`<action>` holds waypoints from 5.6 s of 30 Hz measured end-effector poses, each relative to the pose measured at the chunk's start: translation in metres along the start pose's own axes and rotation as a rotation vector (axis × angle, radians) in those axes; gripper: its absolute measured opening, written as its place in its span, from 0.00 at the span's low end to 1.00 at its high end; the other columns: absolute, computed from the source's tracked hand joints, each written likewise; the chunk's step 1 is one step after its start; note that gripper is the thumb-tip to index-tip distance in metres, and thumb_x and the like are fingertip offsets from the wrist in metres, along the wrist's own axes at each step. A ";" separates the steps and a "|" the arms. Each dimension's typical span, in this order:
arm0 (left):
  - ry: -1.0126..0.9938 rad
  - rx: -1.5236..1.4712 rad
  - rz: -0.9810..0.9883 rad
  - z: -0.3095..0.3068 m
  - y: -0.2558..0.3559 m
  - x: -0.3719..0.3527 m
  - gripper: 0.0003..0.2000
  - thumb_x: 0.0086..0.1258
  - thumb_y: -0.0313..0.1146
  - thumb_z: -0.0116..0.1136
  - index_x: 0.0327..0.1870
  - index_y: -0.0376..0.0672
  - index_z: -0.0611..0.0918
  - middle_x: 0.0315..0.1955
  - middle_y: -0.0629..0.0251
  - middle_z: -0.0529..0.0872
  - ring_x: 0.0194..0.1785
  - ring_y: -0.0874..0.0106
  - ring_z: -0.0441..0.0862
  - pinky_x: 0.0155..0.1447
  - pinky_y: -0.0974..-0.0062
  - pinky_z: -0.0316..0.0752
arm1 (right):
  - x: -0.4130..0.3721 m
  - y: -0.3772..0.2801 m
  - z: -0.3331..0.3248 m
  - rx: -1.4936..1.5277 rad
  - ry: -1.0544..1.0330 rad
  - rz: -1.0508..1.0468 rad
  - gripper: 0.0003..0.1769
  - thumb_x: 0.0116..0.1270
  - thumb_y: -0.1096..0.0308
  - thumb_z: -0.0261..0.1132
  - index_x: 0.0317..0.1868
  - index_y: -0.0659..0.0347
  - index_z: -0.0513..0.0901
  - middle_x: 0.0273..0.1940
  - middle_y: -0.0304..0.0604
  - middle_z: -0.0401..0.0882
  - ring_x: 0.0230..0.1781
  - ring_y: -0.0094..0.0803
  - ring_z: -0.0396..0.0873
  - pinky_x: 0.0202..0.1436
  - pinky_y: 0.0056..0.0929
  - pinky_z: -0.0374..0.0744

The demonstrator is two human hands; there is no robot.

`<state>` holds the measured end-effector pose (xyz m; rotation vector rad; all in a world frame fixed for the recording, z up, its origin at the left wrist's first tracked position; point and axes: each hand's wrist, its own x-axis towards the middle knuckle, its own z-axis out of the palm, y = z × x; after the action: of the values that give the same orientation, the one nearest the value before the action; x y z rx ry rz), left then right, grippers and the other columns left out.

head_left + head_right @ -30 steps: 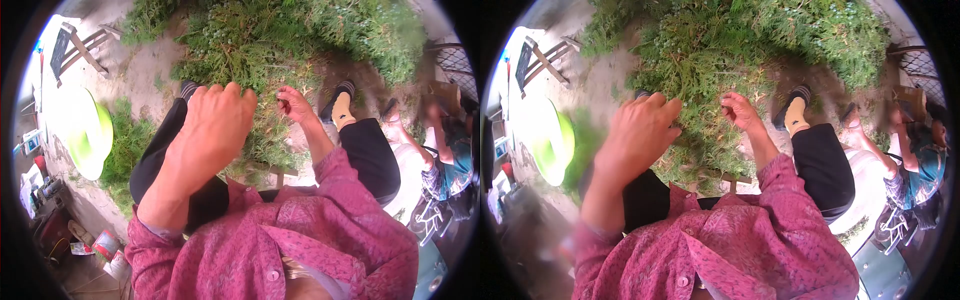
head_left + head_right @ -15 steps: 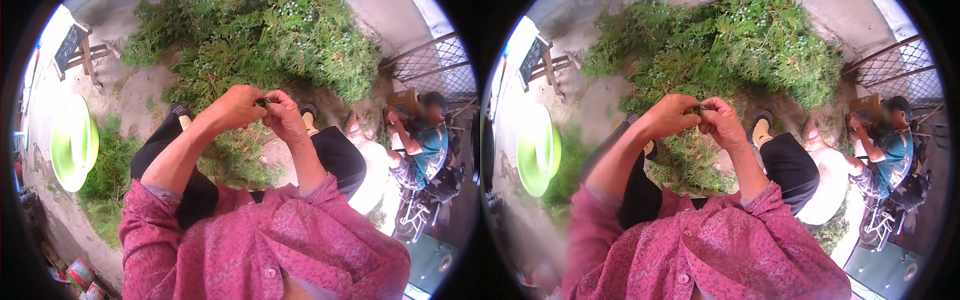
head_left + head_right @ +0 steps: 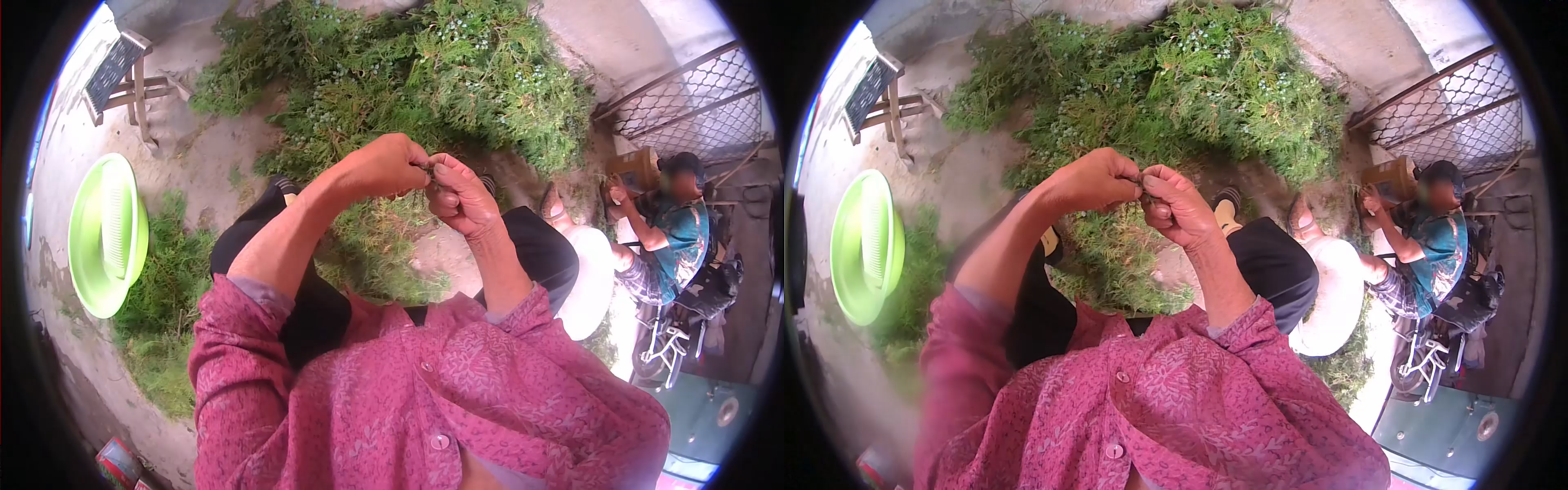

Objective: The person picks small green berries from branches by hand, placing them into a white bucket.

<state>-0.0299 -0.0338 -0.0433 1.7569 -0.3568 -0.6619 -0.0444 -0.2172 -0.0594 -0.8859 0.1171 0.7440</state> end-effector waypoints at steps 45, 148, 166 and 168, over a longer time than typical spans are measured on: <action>0.269 1.098 -0.259 -0.019 -0.002 -0.012 0.15 0.53 0.36 0.61 0.38 0.40 0.73 0.28 0.57 0.78 0.37 0.59 0.77 0.41 0.61 0.70 | 0.153 0.048 -0.256 -1.874 0.315 0.064 0.16 0.46 0.60 0.62 0.35 0.60 0.80 0.35 0.51 0.79 0.37 0.45 0.77 0.43 0.36 0.75; 0.530 -1.178 0.159 -0.040 0.026 0.094 0.12 0.67 0.31 0.45 0.47 0.34 0.72 0.44 0.57 0.78 0.46 0.63 0.76 0.52 0.63 0.71 | 0.011 -0.093 0.005 -0.929 0.228 -0.644 0.16 0.49 0.67 0.69 0.36 0.66 0.76 0.24 0.37 0.75 0.21 0.23 0.70 0.26 0.24 0.72; 0.631 -1.160 0.186 -0.036 0.035 0.082 0.12 0.68 0.33 0.44 0.45 0.34 0.72 0.41 0.56 0.79 0.43 0.62 0.76 0.51 0.62 0.71 | 0.032 -0.079 0.014 -0.263 0.096 -0.354 0.17 0.60 0.60 0.63 0.38 0.64 0.72 0.22 0.36 0.72 0.15 0.18 0.67 0.16 0.16 0.64; 0.668 -1.146 0.162 -0.035 0.036 0.082 0.13 0.68 0.33 0.42 0.46 0.34 0.72 0.41 0.54 0.78 0.44 0.61 0.76 0.51 0.61 0.71 | 0.031 -0.082 0.018 -0.271 0.163 -0.333 0.13 0.60 0.66 0.62 0.39 0.64 0.72 0.22 0.35 0.71 0.15 0.17 0.67 0.16 0.16 0.64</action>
<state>0.0599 -0.0618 -0.0234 0.7368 0.3142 -0.0554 0.0267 -0.2199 -0.0057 -1.1902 0.0102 0.3798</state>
